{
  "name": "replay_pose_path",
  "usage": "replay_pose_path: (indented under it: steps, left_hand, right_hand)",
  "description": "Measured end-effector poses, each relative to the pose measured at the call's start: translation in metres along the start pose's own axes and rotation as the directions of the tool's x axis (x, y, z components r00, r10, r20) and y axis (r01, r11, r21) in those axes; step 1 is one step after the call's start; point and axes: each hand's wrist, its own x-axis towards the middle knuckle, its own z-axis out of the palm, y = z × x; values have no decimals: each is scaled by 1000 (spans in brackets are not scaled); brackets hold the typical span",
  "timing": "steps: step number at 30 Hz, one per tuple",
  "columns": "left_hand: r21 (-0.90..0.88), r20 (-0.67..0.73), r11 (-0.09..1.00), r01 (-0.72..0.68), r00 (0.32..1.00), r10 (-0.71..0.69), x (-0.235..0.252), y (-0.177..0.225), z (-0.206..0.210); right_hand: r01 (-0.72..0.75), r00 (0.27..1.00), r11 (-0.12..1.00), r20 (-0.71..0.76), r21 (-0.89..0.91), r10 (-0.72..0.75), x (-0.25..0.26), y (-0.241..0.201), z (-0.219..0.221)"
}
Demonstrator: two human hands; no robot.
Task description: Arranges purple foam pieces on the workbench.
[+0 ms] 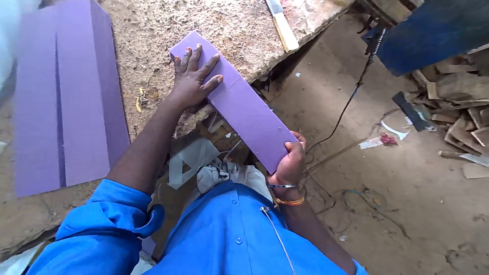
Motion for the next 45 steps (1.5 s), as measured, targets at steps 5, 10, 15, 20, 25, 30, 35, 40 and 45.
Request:
replay_pose_path:
  steps: [5, 10, 15, 20, 25, 30, 35, 40, 45]
  left_hand:
    - [39, 44, 999, -11, 999, 9, 1, 3, -5]
    - [54, 43, 998, -21, 999, 19, 2, 3, -4]
    - [51, 53, 998, -26, 998, 23, 2, 6, -4]
    - [51, 30, 998, -33, 999, 31, 2, 6, -2]
    - [48, 18, 998, -32, 999, 31, 1, 8, 0]
    - [28, 0, 1000, -7, 1000, 7, 1, 6, 0]
    - [7, -80, 1000, 9, 997, -8, -2, 4, 6]
    - [-110, -318, 993, 36, 945, -70, -14, 13, 11]
    - [-239, -630, 963, 126, 735, -252, -73, 40, -19]
  right_hand:
    - [81, 996, 996, 29, -44, -80, -1, -19, 9]
    - [215, 975, 974, 80, -78, -209, 3, -37, 21]
    - [261, 964, 960, 87, -98, -253, 6, -46, 35]
    - [282, 957, 952, 104, -119, -271, 14, -47, 45]
    - [264, 961, 955, 126, -137, -248, 27, -40, 45]
    - [207, 975, 970, 112, -130, -194, 39, -24, 20]
    - [-207, 820, 943, 480, -260, 313, 79, 5, -59]
    - [-4, 551, 907, 756, -421, 353, 129, -38, -57]
    - [167, 264, 939, 931, -301, 251, 176, -117, -16]
